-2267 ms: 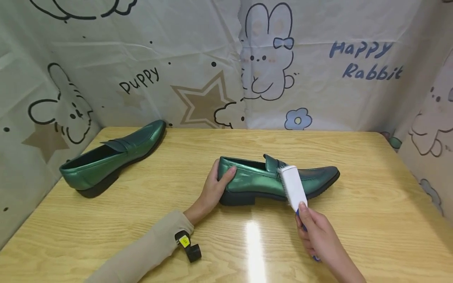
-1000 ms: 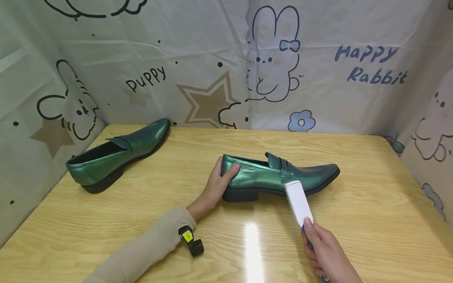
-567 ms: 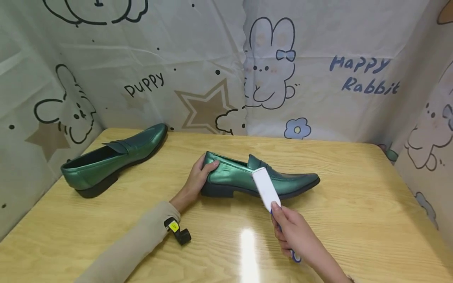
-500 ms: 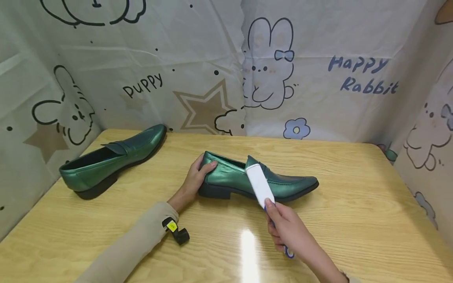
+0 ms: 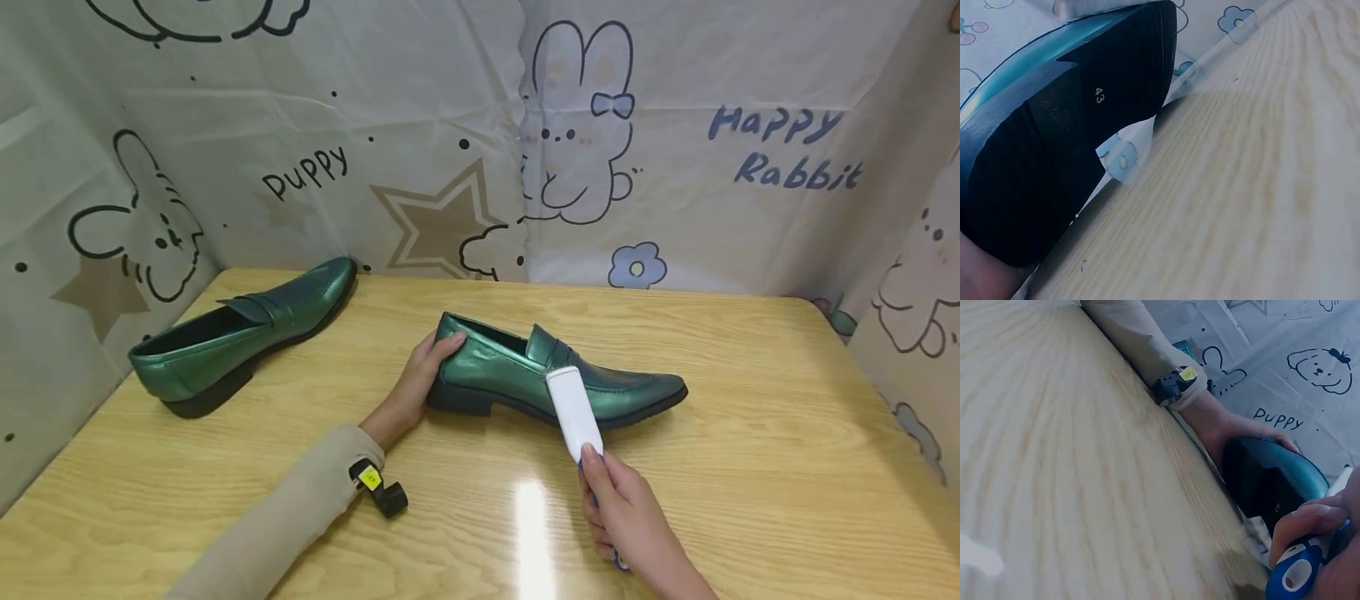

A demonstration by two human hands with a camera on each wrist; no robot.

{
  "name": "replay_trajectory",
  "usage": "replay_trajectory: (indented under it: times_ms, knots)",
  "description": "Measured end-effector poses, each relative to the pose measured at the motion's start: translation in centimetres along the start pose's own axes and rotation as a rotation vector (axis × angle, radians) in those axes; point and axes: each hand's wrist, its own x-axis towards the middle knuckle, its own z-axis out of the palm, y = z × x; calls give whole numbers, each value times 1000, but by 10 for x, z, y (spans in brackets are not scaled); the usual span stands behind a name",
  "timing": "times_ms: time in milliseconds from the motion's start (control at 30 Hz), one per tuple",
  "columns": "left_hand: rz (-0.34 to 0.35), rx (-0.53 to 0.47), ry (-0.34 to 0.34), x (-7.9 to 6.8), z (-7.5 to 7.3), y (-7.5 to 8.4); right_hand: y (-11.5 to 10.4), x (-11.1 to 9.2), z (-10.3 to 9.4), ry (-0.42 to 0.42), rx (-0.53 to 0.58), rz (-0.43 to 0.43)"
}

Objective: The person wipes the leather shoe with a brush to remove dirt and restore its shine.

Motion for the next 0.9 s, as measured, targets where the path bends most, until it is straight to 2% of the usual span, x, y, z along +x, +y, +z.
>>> replay_trajectory:
  times_ms: [100, 400, 500, 767, 900]
  knots:
    - [-8, -4, 0, 1, -1, 2, -1, 0, 2, 26, -2, 3]
    - [-32, -4, 8, -1, -2, 2, -26, 20, 2, 39, -10, -123]
    - [-29, -6, 22, -1, -1, 3, -25, 18, 4, 56, -6, -98]
    - [-4, 9, 19, 0, 2, 4, -1, -3, 13, 69, 1, 17]
    - [-4, 16, 13, 1, 2, 4, -5, 1, 15, 79, 11, 4]
